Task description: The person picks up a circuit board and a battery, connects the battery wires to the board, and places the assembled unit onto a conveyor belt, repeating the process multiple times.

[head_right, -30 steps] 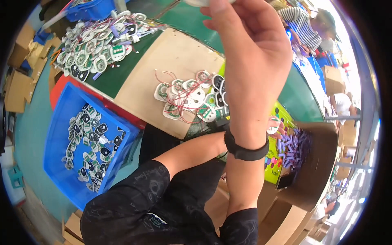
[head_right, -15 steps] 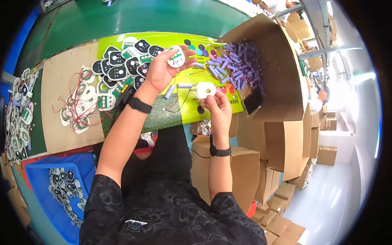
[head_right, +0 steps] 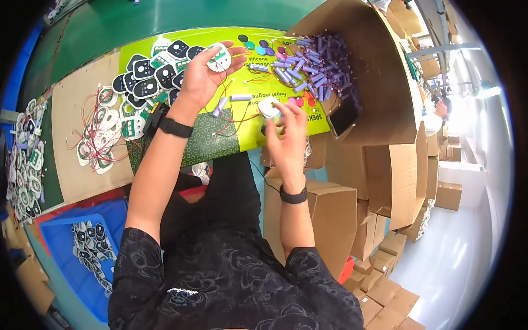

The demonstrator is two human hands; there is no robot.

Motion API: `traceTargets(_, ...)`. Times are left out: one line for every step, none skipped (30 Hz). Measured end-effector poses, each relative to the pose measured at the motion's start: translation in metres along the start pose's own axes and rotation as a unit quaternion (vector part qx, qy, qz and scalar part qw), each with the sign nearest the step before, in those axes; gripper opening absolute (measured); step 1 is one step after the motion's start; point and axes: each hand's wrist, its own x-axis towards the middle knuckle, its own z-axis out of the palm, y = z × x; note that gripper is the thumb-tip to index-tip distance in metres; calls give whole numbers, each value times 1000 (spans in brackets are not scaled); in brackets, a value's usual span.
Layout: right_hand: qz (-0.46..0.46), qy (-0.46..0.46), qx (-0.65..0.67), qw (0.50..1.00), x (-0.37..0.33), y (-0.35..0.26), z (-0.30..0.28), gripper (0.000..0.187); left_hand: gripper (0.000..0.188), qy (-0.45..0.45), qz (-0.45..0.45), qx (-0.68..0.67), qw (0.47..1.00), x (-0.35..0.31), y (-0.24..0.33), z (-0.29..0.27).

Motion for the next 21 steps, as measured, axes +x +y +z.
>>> traceTargets(5, -27, 17, 999, 0, -7, 2, 41, 38, -3, -3, 1, 1000, 1, 0, 0)
traceTargets(20, -34, 69, 997, 2, -16, 8, 39, 38, -6, -5, -9, 1000, 1, 1, -1)
traceTargets(44, -43, 90, 994, 4, -18, 16, 37, 38, -7, -6, -18, 1000, 1, 1, -3)
traceTargets(68, -52, 111, 990, 7, -21, 24, 36, 38, -11, -6, -15, 1000, 1, 2, -4)
traceTargets(90, -45, 137, 985, 12, -25, 32, 33, 38, -10, -8, -15, 1000, 2, 3, -4)
traceTargets(89, -42, 142, 985, 17, -27, 41, 33, 38, -6, -8, -14, 1000, 2, 4, -5)
traceTargets(142, -43, 174, 974, 24, -27, 46, 33, 37, -9, -11, -20, 1000, 3, 4, -2)
traceTargets(195, -41, 205, 958, 32, -28, 49, 32, 37, -17, -12, -16, 1000, 4, 4, 3)
traceTargets(231, -36, 217, 948, 39, -34, 52, 34, 38, -9, -13, -16, 1000, 4, 4, 5)
traceTargets(293, -71, 215, 929, 49, -43, 47, 34, 38, -14, -20, -19, 1000, 9, 0, 12)
traceTargets(354, -102, 213, 905, 59, -53, 43, 34, 39, -16, -12, -32, 999, 12, -6, 3)
traceTargets(322, -100, 217, 916, 62, -37, 58, 37, 40, -6, -21, -44, 999, 14, -12, 3)
traceTargets(265, -49, 185, 945, 57, -23, 77, 30, 40, 1, -24, -44, 999, 11, -13, -5)
traceTargets(194, -20, 171, 966, 56, -12, 96, 26, 37, 6, -15, -38, 999, 9, -9, -8)
traceTargets(202, -9, 189, 961, 53, -31, 95, 25, 38, 16, -14, -32, 999, 2, -3, -16)
traceTargets(178, 30, 182, 967, 53, -34, 92, 25, 38, 24, -13, -28, 999, -1, 0, -12)
traceTargets(219, 8, 203, 954, 52, -36, 88, 26, 39, 26, -18, -20, 999, -2, -3, -14)
traceTargets(222, 3, 227, 948, 52, -41, 79, 26, 39, 27, -17, -10, 999, -2, -2, -12)
traceTargets(216, 9, 262, 941, 52, -40, 72, 25, 39, 20, -17, -15, 1000, -1, -3, -8)
traceTargets(211, 12, 297, 931, 51, -38, 68, 24, 39, 8, -22, -15, 1000, 0, -4, -6)
traceTargets(210, 21, 295, 932, 52, -38, 65, 24, 39, 12, -25, -19, 999, 1, -4, -2)
